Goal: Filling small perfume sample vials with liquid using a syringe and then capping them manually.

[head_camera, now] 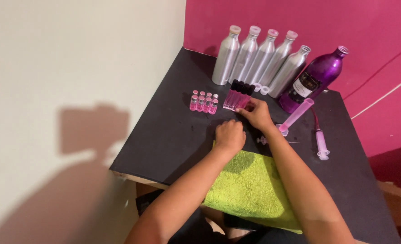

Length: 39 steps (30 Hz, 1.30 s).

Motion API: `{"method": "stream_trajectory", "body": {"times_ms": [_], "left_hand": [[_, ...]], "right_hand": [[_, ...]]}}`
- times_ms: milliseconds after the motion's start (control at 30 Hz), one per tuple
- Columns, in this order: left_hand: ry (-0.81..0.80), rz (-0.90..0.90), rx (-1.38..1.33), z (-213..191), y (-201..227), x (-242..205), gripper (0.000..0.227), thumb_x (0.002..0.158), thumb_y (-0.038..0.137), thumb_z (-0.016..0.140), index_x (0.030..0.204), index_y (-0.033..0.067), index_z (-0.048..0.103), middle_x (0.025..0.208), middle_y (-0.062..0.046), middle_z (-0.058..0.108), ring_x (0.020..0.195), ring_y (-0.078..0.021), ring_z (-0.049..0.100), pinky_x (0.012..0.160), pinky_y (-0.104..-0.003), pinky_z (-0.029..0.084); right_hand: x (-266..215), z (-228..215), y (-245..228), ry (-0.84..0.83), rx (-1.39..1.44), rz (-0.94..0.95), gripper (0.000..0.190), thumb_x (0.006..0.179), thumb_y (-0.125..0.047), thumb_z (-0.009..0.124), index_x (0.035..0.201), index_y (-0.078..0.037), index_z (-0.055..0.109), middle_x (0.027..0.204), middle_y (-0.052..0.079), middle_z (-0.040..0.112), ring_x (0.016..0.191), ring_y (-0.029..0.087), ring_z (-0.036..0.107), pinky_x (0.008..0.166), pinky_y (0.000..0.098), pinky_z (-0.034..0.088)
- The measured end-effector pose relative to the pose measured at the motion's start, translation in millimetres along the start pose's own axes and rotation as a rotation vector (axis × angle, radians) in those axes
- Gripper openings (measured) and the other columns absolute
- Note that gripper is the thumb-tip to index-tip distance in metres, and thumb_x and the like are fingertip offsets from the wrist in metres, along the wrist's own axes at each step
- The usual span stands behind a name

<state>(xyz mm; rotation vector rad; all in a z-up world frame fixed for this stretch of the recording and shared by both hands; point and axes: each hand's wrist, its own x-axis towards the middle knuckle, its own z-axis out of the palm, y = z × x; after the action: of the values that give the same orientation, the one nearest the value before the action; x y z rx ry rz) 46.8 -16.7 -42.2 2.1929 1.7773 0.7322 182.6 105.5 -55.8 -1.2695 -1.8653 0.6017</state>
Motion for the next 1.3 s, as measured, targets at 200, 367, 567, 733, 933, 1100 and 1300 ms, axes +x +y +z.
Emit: {"method": "stream_trajectory", "body": {"times_ms": [200, 367, 567, 733, 933, 1100, 1300], "left_hand": [[0.044, 0.007, 0.052, 13.1, -5.8, 3.6, 0.032, 0.086, 0.033, 0.067, 0.104, 0.0069, 0.074, 0.104, -0.011, 0.072, 0.100, -0.0349, 0.071, 0.083, -0.049, 0.056], [0.041, -0.001, 0.063, 9.1, -2.8, 0.1, 0.032, 0.087, 0.033, 0.067, 0.105, 0.0069, 0.074, 0.103, -0.010, 0.073, 0.101, -0.0339, 0.071, 0.084, -0.048, 0.057], [0.050, 0.001, 0.065, 15.5, -6.8, 3.9, 0.032, 0.085, 0.034, 0.068, 0.105, 0.0090, 0.074, 0.102, -0.009, 0.072, 0.099, -0.0332, 0.072, 0.081, -0.047, 0.056], [0.050, -0.001, 0.073, 13.3, -4.3, 2.3, 0.033, 0.086, 0.034, 0.068, 0.106, 0.0084, 0.073, 0.105, -0.011, 0.072, 0.101, -0.0343, 0.072, 0.083, -0.048, 0.056], [0.071, 0.013, 0.089, 14.2, -4.6, 2.5, 0.031, 0.085, 0.034, 0.068, 0.103, 0.0092, 0.074, 0.099, -0.010, 0.073, 0.095, -0.0334, 0.073, 0.079, -0.047, 0.057], [0.077, 0.010, 0.086, 7.9, 1.5, -0.6, 0.029, 0.085, 0.030, 0.070, 0.101, 0.0066, 0.075, 0.097, -0.011, 0.073, 0.093, -0.0345, 0.073, 0.079, -0.047, 0.058], [0.074, -0.001, 0.100, 16.6, -1.3, 2.2, 0.029, 0.085, 0.032, 0.069, 0.100, 0.0083, 0.073, 0.098, -0.011, 0.073, 0.095, -0.0347, 0.073, 0.081, -0.047, 0.057]], "right_hand": [[2.6, 2.1, 7.8, 0.017, -0.004, 0.004, 0.022, 0.076, -0.023, 0.091, 0.093, -0.017, 0.077, 0.081, 0.000, 0.077, 0.073, 0.011, 0.066, 0.068, 0.0278, 0.054], [1.6, 4.8, 11.8, 0.034, -0.036, 0.007, 0.023, 0.077, -0.024, 0.089, 0.095, -0.017, 0.077, 0.083, 0.002, 0.078, 0.075, 0.014, 0.069, 0.069, 0.0317, 0.055], [0.9, 4.8, 12.7, 0.056, -0.037, -0.006, 0.023, 0.075, -0.024, 0.089, 0.094, -0.017, 0.077, 0.083, 0.001, 0.078, 0.074, 0.015, 0.071, 0.068, 0.0310, 0.055], [1.4, 5.4, 16.6, 0.065, -0.050, -0.020, 0.024, 0.075, -0.025, 0.089, 0.094, -0.017, 0.077, 0.083, 0.000, 0.078, 0.074, 0.016, 0.071, 0.069, 0.0320, 0.056], [2.0, 4.5, 17.7, 0.058, -0.034, -0.010, 0.023, 0.076, -0.023, 0.088, 0.095, -0.017, 0.077, 0.085, 0.002, 0.078, 0.074, 0.018, 0.071, 0.070, 0.0337, 0.056], [0.3, 3.0, 8.5, 0.050, -0.021, 0.007, 0.024, 0.075, -0.020, 0.088, 0.096, -0.015, 0.077, 0.086, 0.004, 0.079, 0.076, 0.021, 0.073, 0.071, 0.0364, 0.057], [0.9, 1.0, -1.1, 0.022, 0.021, 0.024, 0.028, 0.075, -0.021, 0.088, 0.100, -0.015, 0.076, 0.088, 0.005, 0.079, 0.077, 0.020, 0.071, 0.073, 0.0365, 0.057]]}}
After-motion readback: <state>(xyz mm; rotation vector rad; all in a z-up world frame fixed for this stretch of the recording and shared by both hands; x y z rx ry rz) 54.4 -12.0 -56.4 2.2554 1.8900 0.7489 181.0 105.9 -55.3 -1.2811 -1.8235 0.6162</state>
